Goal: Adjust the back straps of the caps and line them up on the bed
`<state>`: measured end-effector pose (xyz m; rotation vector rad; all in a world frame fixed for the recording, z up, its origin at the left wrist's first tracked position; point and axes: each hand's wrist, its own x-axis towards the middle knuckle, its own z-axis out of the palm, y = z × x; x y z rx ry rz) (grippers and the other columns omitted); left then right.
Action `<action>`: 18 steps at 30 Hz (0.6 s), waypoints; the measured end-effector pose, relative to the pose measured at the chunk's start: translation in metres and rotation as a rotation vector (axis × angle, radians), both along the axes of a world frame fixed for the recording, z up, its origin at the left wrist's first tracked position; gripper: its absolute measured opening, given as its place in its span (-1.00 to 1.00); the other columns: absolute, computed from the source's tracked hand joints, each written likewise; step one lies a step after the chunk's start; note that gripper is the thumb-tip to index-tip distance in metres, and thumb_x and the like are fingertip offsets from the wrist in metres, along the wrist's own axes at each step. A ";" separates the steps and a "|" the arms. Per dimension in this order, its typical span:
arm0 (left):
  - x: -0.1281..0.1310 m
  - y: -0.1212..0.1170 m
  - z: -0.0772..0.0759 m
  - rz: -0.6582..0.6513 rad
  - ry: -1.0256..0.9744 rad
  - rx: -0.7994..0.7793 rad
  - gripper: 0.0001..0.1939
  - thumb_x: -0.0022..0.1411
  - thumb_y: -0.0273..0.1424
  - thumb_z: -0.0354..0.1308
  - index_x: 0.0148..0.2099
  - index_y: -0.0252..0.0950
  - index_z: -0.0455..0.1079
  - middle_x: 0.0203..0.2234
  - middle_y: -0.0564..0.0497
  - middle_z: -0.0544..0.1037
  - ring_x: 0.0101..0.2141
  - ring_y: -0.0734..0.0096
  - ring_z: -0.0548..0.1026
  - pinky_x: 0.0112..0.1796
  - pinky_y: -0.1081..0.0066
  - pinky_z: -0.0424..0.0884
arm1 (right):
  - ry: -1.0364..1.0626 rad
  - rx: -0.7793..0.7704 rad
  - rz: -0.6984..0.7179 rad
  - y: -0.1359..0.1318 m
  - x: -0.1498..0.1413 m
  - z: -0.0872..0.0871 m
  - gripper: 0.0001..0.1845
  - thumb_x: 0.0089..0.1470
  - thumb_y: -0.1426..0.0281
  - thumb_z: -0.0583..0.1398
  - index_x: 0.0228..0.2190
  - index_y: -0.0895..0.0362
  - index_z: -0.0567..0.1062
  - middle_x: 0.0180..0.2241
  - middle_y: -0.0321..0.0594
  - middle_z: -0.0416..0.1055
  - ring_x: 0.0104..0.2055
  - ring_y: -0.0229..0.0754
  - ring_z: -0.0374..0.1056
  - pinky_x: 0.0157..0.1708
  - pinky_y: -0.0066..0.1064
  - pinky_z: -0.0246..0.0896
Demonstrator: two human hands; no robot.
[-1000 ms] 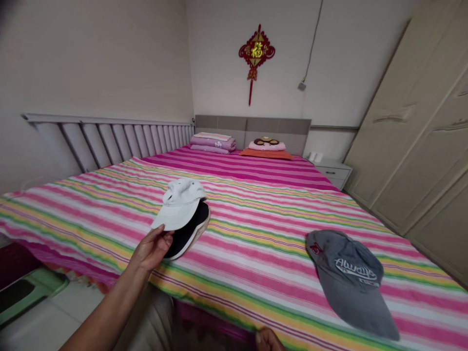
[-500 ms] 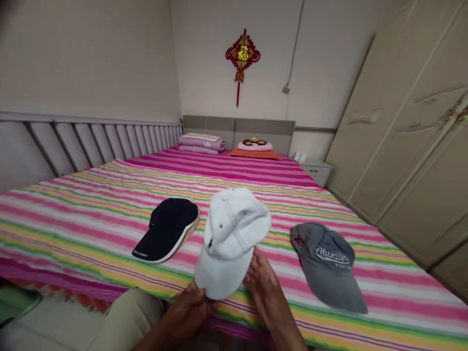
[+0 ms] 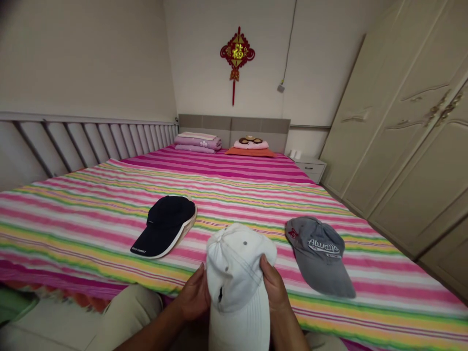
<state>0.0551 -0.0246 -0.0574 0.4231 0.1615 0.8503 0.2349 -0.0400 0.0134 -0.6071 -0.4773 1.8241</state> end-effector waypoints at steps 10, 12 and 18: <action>-0.012 0.011 0.017 -0.122 -0.075 0.150 -0.63 -0.10 -0.24 0.23 -0.22 -0.31 0.48 -0.38 -0.03 0.58 -0.14 0.19 0.43 0.05 0.25 0.06 | -0.075 0.065 -0.168 -0.015 0.019 -0.017 -0.68 -0.46 0.19 0.38 -0.54 0.06 0.55 -0.49 -0.22 0.54 -0.23 0.06 0.41 0.00 -0.09 0.08; -0.014 0.005 0.024 -0.141 -0.086 0.222 -0.60 -0.10 -0.16 0.20 -0.22 -0.29 0.49 -0.42 -0.04 0.58 -0.11 0.13 0.41 0.04 0.18 0.06 | -0.072 0.075 -0.178 -0.018 0.023 -0.018 -0.66 -0.47 0.14 0.36 -0.56 0.06 0.56 -0.52 -0.19 0.54 -0.20 0.09 0.39 0.01 -0.06 0.05; -0.010 -0.006 0.051 -0.054 -0.108 0.382 -0.59 -0.14 -0.11 0.19 -0.25 -0.24 0.49 -0.43 -0.06 0.58 -0.08 0.04 0.37 -0.01 0.10 0.12 | -0.027 0.142 -0.256 -0.020 0.031 -0.020 -0.78 -0.44 0.19 0.37 -0.63 0.01 0.54 -0.52 -0.24 0.54 -0.24 0.05 0.42 0.01 -0.07 0.07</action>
